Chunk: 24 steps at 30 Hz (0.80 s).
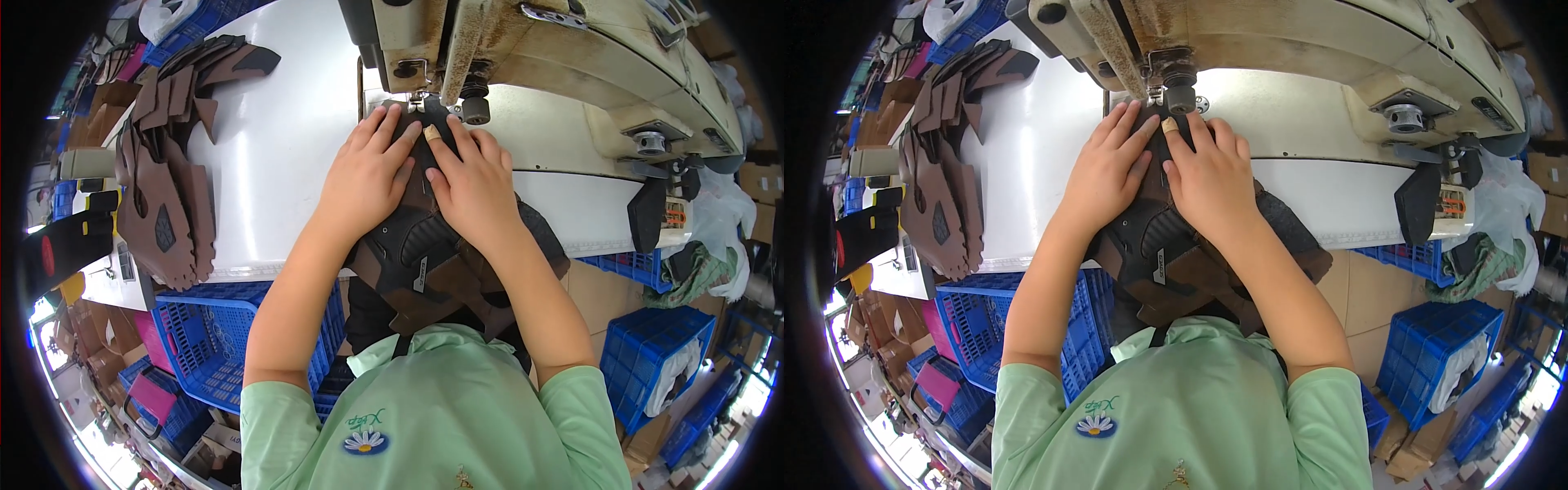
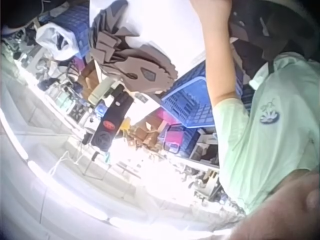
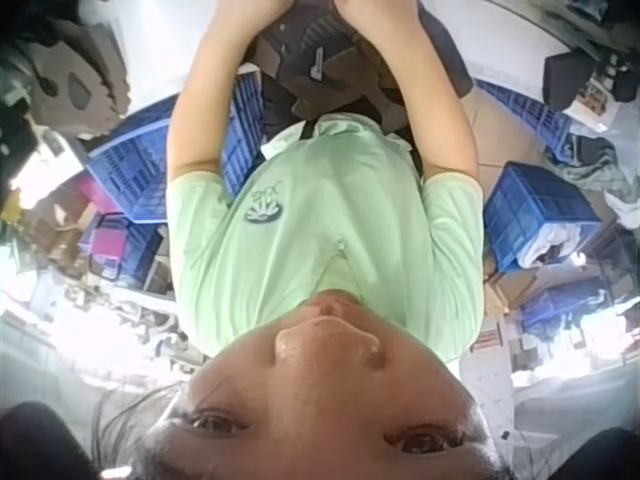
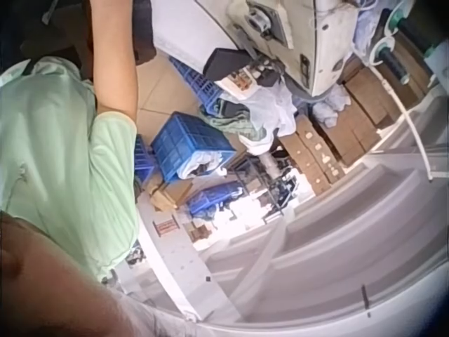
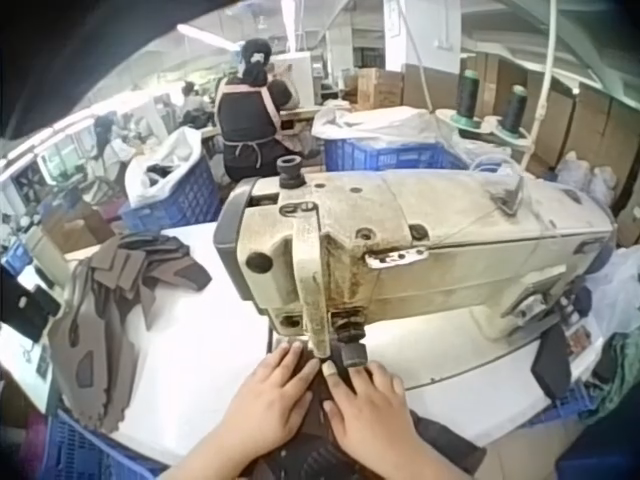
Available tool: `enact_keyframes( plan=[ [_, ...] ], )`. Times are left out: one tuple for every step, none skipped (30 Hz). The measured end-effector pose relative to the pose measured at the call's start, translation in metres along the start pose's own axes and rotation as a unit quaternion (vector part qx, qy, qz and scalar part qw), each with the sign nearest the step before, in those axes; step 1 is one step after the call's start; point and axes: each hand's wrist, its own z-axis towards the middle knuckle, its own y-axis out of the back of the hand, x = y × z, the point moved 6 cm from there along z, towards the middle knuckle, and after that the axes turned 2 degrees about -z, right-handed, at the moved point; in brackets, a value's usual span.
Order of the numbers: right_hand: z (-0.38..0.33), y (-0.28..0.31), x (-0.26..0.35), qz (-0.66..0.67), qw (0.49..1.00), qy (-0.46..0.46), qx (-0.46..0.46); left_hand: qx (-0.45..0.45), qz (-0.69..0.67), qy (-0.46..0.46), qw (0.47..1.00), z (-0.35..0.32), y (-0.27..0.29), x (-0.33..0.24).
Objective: Operating a sewing machine to stitch together components of a shoe upper.
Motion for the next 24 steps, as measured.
enact_keyframes(
  plan=[
    [0.0007, -0.0001, 0.0, -0.002, 1.0, 0.0, -0.001, 0.002, 0.003, 0.0, 1.0, 0.0005, -0.0001, 0.0005],
    [0.0012, -0.0006, -0.0001, -0.002, 1.0, 0.0, -0.001, 0.001, 0.002, 0.001, 1.0, 0.0008, -0.0003, 0.0013],
    [0.0017, -0.0008, 0.0, -0.002, 1.0, 0.002, -0.002, 0.002, 0.004, 0.003, 1.0, 0.0009, -0.0004, 0.0022],
    [0.0021, -0.0009, 0.0001, -0.001, 1.0, 0.004, -0.003, 0.003, 0.006, 0.005, 1.0, 0.001, -0.0006, 0.0029],
    [0.0025, -0.0011, -0.0001, -0.001, 1.0, 0.004, -0.003, 0.002, 0.005, 0.005, 1.0, 0.0014, -0.0005, 0.0032],
    [0.0026, -0.0012, -0.0004, -0.001, 1.0, 0.004, -0.002, 0.004, 0.005, 0.005, 1.0, 0.0017, -0.0006, 0.0031],
    [0.0027, -0.0011, -0.0006, -0.001, 1.0, 0.003, -0.001, 0.005, 0.006, 0.004, 1.0, 0.002, -0.0008, 0.0029],
    [0.0025, -0.0005, -0.0003, -0.002, 1.0, 0.004, 0.0, 0.005, 0.005, 0.005, 1.0, 0.002, -0.0009, 0.0026],
    [0.0025, 0.0006, -0.0003, -0.004, 1.0, 0.0, 0.0, 0.005, 0.002, 0.007, 1.0, 0.0022, -0.0013, 0.0025],
    [0.0025, 0.0012, -0.0007, -0.008, 1.0, -0.003, 0.001, 0.004, -0.001, 0.009, 1.0, 0.0024, -0.0016, 0.0021],
    [0.0023, 0.0008, -0.0015, -0.01, 1.0, -0.004, 0.001, 0.004, -0.003, 0.008, 1.0, 0.0029, -0.0018, 0.0013],
    [0.002, -0.0002, -0.0012, -0.007, 1.0, -0.002, -0.001, 0.006, -0.001, 0.009, 1.0, 0.0026, -0.0015, 0.0017],
    [0.0021, -0.0008, -0.0007, -0.004, 1.0, 0.0, -0.002, 0.008, 0.001, 0.01, 1.0, 0.0023, -0.0012, 0.0021],
    [0.0024, -0.001, -0.0002, -0.008, 1.0, -0.002, -0.002, 0.007, -0.002, 0.008, 1.0, 0.002, -0.0005, 0.0019],
    [0.0029, -0.0009, 0.0009, -0.002, 1.0, 0.0, -0.005, 0.007, 0.004, 0.008, 1.0, 0.0015, 0.0002, 0.002],
    [0.0029, -0.0004, 0.0011, 0.003, 1.0, 0.002, -0.008, 0.008, 0.01, 0.009, 1.0, 0.0015, 0.0, 0.0018],
    [0.0029, -0.0004, 0.0008, 0.0, 1.0, 0.0, -0.009, 0.007, 0.008, 0.006, 1.0, 0.0018, -0.0002, 0.0017],
    [0.0025, -0.0003, 0.0005, 0.0, 1.0, 0.001, -0.012, 0.01, 0.005, 0.009, 1.0, 0.0023, -0.0009, 0.0021],
    [0.0021, 0.0, 0.0003, -0.001, 1.0, 0.003, -0.015, 0.013, 0.002, 0.012, 1.0, 0.0028, -0.0015, 0.0024],
    [0.0019, -0.0002, -0.0002, -0.003, 1.0, 0.001, -0.015, 0.012, 0.001, 0.01, 1.0, 0.0028, -0.0016, 0.0022],
    [0.0017, -0.0004, -0.0004, -0.001, 1.0, 0.002, -0.015, 0.015, 0.003, 0.01, 1.0, 0.0027, -0.002, 0.0024],
    [0.0016, -0.0009, -0.0004, 0.001, 1.0, 0.002, -0.014, 0.017, 0.005, 0.01, 1.0, 0.0026, -0.0023, 0.0027],
    [0.0016, -0.0016, -0.0015, -0.002, 1.0, 0.0, -0.014, 0.017, 0.002, 0.008, 1.0, 0.003, -0.0026, 0.0022],
    [0.002, -0.0026, -0.0022, 0.003, 1.0, 0.0, -0.017, 0.02, 0.009, 0.01, 1.0, 0.0033, -0.0032, 0.0026]
  ],
)
